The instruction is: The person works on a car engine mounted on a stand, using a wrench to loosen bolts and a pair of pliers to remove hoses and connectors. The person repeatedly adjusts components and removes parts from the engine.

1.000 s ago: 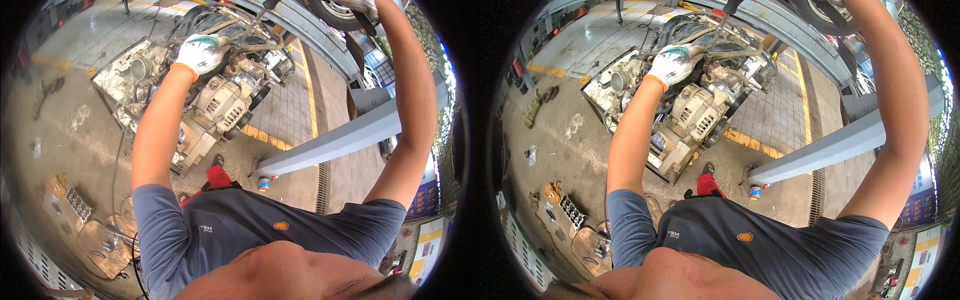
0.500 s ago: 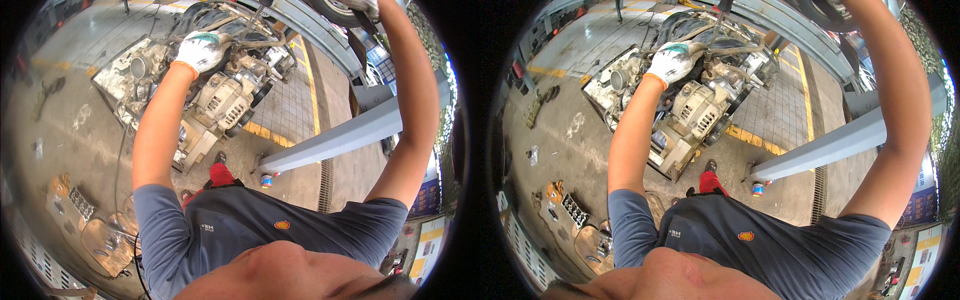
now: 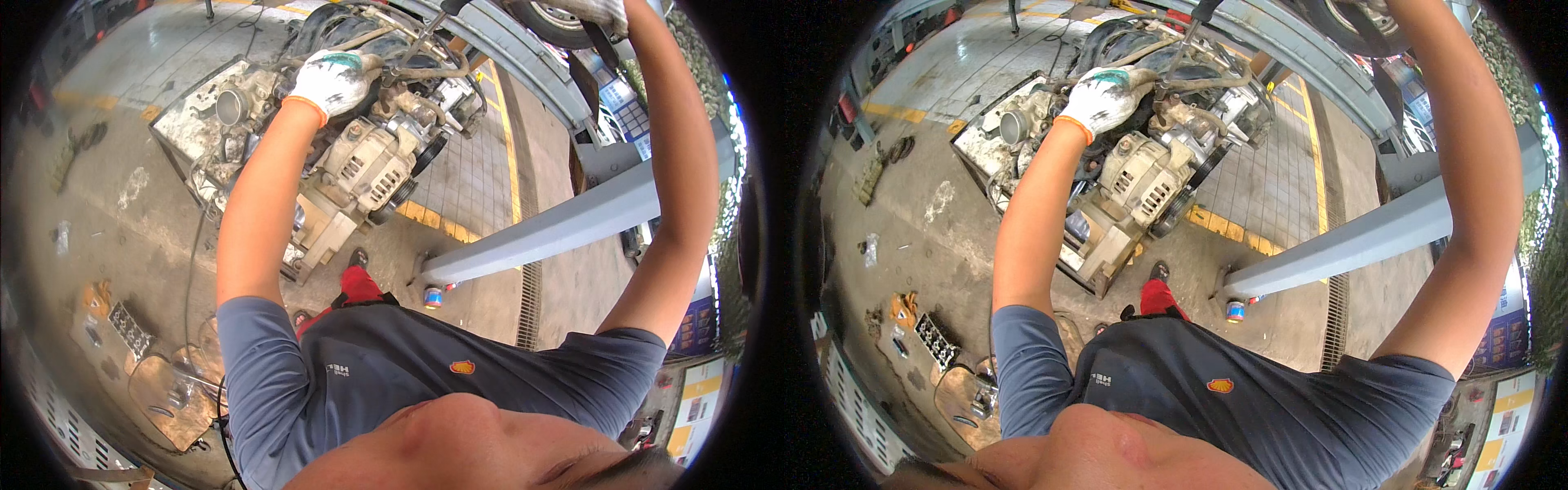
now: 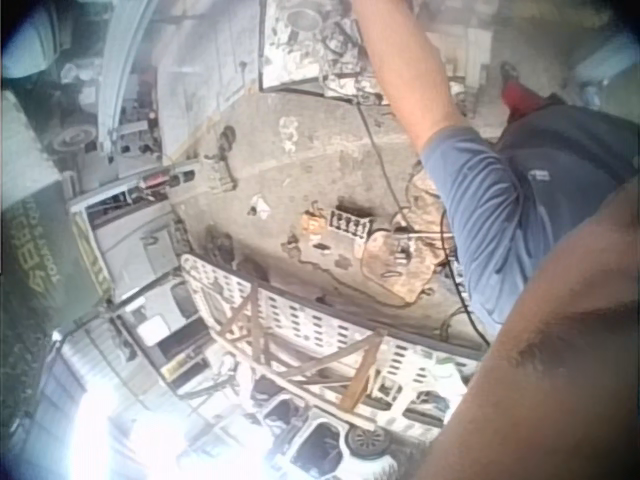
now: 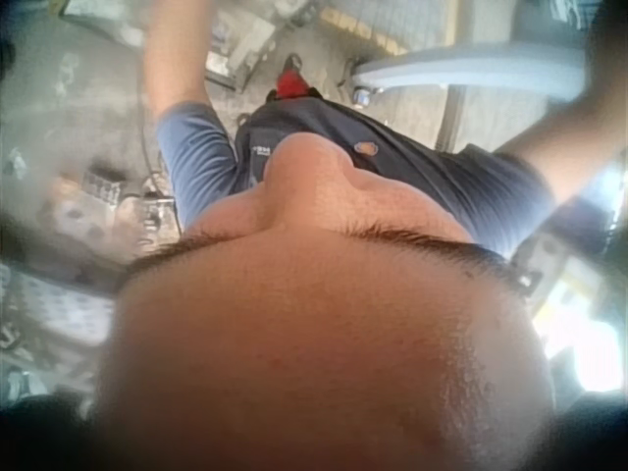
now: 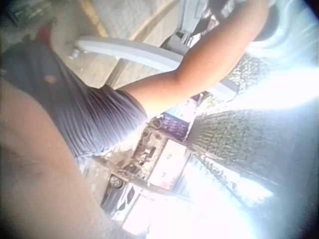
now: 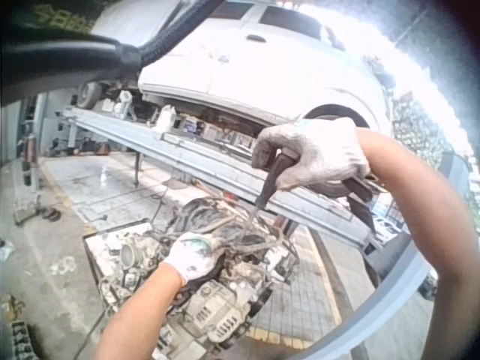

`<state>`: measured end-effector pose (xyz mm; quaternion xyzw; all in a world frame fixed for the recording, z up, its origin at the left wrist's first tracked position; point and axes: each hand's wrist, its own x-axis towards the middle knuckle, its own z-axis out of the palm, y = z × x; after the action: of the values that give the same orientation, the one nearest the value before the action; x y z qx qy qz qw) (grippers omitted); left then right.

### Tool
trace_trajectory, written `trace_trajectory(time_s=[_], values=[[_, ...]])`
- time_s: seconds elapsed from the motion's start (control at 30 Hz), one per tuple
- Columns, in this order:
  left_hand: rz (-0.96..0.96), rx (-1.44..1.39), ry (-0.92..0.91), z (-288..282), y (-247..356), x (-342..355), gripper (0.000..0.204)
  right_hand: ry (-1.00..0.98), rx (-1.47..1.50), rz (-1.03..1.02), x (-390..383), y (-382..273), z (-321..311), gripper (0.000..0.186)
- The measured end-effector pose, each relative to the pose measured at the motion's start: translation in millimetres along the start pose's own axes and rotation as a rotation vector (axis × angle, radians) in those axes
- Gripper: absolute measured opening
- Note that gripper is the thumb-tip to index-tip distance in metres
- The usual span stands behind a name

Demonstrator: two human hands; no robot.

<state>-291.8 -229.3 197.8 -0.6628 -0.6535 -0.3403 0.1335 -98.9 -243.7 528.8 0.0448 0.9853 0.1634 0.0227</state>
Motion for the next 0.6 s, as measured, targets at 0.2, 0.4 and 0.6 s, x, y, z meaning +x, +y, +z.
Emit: trace_trajectory(time_s=[0.2,0.4,0.6], values=[[-0.005,-0.004,0.031,0.2,1.0,-1.2,0.034,0.02,-0.09,0.21,-4.2,-24.0,-4.1,0.046],[0.025,0.005,0.043,5.2,-6.4,0.2,0.037,0.153,-0.265,0.355,16.1,-4.3,8.7,0.053],[0.001,0.003,0.013,4.7,-2.5,1.3,0.037,-0.015,-0.033,0.111,5.4,13.4,-2.5,0.051]])
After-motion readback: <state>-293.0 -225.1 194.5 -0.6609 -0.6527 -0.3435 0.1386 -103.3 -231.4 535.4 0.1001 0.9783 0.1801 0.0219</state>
